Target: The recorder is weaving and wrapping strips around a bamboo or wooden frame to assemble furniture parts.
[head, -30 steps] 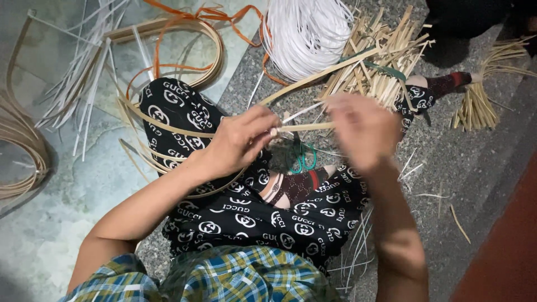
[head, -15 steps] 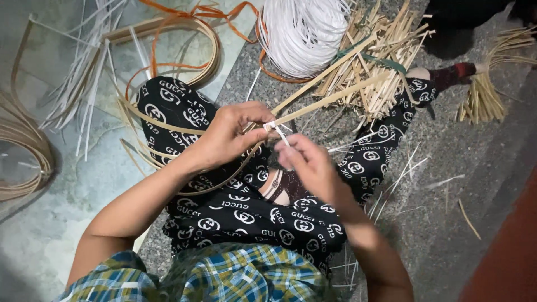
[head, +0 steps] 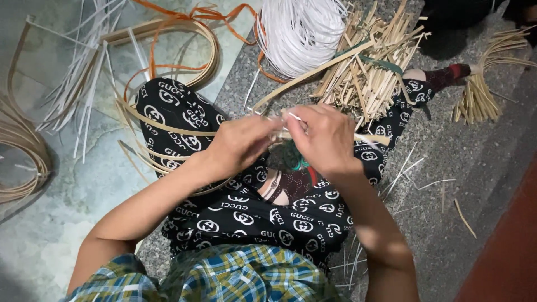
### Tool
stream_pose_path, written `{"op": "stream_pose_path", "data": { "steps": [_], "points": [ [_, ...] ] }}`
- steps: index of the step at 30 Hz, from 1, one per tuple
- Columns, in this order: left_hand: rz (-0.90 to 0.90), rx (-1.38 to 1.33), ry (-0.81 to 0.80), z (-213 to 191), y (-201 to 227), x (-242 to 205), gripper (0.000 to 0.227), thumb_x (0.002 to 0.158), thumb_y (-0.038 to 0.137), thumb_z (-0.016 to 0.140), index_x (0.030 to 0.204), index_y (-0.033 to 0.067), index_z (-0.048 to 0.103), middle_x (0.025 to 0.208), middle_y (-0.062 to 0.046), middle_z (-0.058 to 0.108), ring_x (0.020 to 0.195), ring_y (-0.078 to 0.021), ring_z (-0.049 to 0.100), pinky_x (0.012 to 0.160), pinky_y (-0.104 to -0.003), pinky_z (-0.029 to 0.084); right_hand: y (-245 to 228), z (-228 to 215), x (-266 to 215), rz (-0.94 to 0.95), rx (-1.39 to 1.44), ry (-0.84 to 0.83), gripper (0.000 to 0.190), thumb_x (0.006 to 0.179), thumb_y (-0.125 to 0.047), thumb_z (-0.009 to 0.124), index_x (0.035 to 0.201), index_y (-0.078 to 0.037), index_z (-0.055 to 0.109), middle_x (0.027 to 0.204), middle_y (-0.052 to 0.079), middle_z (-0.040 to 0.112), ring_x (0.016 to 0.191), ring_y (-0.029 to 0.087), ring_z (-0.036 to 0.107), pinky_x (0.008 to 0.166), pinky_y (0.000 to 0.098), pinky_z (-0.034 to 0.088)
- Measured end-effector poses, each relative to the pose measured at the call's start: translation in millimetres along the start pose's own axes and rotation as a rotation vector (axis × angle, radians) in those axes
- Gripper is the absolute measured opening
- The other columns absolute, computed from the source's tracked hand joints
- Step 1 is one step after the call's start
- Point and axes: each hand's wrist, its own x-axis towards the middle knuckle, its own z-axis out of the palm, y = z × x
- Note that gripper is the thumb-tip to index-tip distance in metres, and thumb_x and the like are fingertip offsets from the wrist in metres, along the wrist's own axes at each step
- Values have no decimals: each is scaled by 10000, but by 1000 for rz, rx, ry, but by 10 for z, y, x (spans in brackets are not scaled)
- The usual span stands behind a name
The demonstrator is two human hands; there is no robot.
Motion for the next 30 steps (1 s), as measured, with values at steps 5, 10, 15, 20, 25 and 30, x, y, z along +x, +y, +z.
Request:
{"op": "stream_pose_path", "data": {
  "steps": [5,10,15,20,25,30],
  "points": [
    [24,105,-22,9,-76,-24,310,883,-28,724,1186,15,674,1008,-141,693,863,-326,704,728,-388,559,463,-406,-152,331,148,53,135,1020,-159,691,1108,-92,769,1022,111,760,834,182,723,704,341,582],
    [-245,-16,-36,-106,-71,47,233,900,12,715,1132,36,706,995,-141,711,833,-313,710,720,-367,549,1196,-385,-581,510,-269,120,97,1074,-137,734,1115,-75,797,968,134,751,788,246,675,715,382,523],
    [-369,-143,-147,-99,-11,149,224,871,80,759,1089,38,735,948,-113,738,837,-248,741,739,-363,546,486,201,-663,430,720,-312,252,1055,-167,564,1233,-11,651,1116,91,712,1020,209,687,882,321,558],
    [-331,-135,-158,-132,-31,160,238,867,88,762,1095,30,729,953,-110,738,850,-231,743,744,-348,554,-23,188,-569,238,547,-183,151,1031,-137,619,1125,-35,678,1009,61,724,935,183,706,805,312,550],
    [-241,-32,-212,-55,66,121,221,892,79,737,1108,34,720,933,-128,700,809,-298,701,688,-374,530,-82,-160,-119,-154,61,62,96,936,-78,763,1010,-46,711,943,95,709,858,249,665,725,367,528],
    [-128,29,-116,-28,61,60,243,881,52,727,1123,48,703,978,-134,650,781,-296,683,676,-375,534,-4,-64,14,-134,23,49,67,901,-86,802,926,-46,754,807,75,688,731,253,630,629,390,486]
  ]
}}
